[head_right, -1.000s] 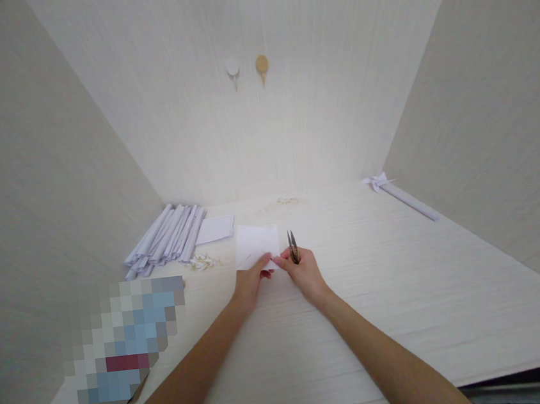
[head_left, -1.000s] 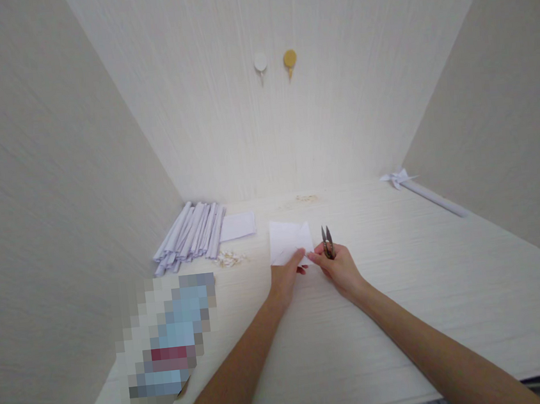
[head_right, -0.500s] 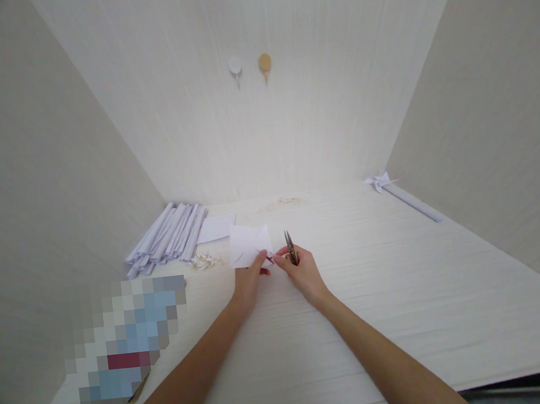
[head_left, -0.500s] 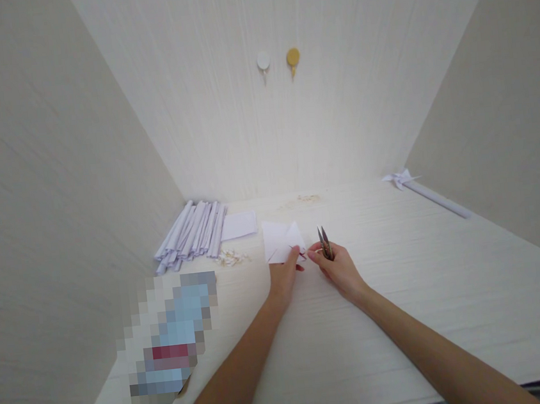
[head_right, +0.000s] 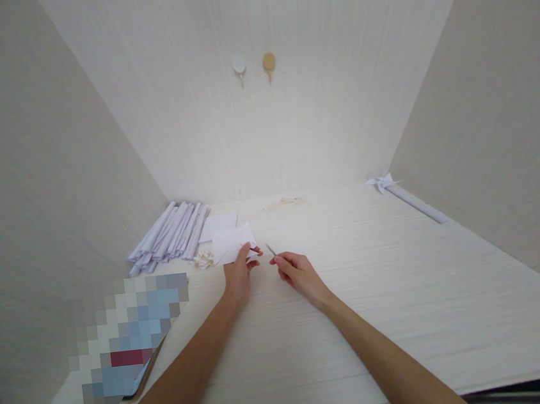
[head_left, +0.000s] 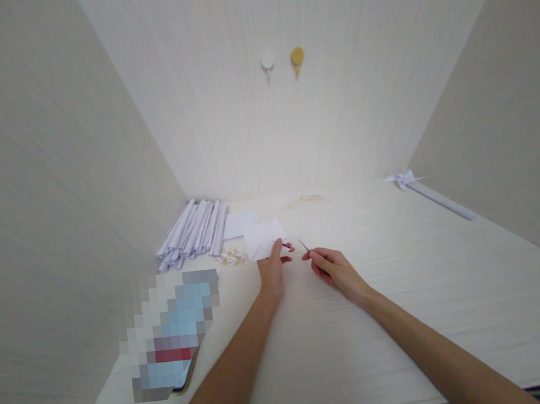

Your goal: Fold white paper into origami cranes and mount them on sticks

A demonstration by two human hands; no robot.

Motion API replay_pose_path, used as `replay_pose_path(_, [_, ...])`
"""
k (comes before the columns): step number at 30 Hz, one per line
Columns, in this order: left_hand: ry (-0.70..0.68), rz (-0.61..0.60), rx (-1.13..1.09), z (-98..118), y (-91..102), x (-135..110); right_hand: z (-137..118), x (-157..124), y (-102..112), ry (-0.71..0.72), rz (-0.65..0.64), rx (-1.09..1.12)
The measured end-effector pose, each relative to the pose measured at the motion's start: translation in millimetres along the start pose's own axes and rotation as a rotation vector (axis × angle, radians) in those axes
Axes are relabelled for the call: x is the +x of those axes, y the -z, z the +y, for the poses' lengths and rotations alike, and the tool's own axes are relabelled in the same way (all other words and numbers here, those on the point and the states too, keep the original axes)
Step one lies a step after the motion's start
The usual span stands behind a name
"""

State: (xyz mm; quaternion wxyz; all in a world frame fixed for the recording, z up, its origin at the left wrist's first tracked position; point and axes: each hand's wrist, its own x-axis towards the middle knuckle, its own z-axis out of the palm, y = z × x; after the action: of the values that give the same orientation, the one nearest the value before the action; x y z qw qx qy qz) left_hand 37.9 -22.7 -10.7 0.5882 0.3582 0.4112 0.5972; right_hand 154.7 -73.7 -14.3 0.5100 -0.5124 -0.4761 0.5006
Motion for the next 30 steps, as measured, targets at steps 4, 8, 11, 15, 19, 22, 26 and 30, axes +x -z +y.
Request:
replay_pose_path(4, [0.015, -0.003, -0.033, 0, -0.4, 0, -1, -1, 0, 0.008, -0.061, 0.012])
replay_pose_path(8, [0.016, -0.005, -0.049, 1, -1.1, -1, 0, 0, 0, -0.01, -0.087, -0.01])
replay_pose_path(11, [0.011, -0.018, -0.042, 0, -1.4, -2, 2, 2, 1, -0.004, -0.092, -0.034])
replay_pose_path(15, [0.007, -0.045, -0.017, -2, -1.2, -3, 6, 3, 3, 0.014, -0.096, -0.044])
replay_pose_path(19, [0.012, -0.054, -0.004, -6, -0.4, -2, 8, 3, 5, 0.004, -0.11, -0.032])
replay_pose_path(22, [0.018, -0.076, -0.005, -7, 0.1, -2, 9, 3, 5, -0.002, -0.105, -0.017])
replay_pose_path(26, [0.033, -0.085, -0.002, -6, -0.4, -3, 9, 3, 5, -0.014, -0.093, 0.017])
replay_pose_path(30, [0.048, -0.068, -0.001, -4, -1.6, -3, 7, 3, 4, -0.041, -0.068, 0.046])
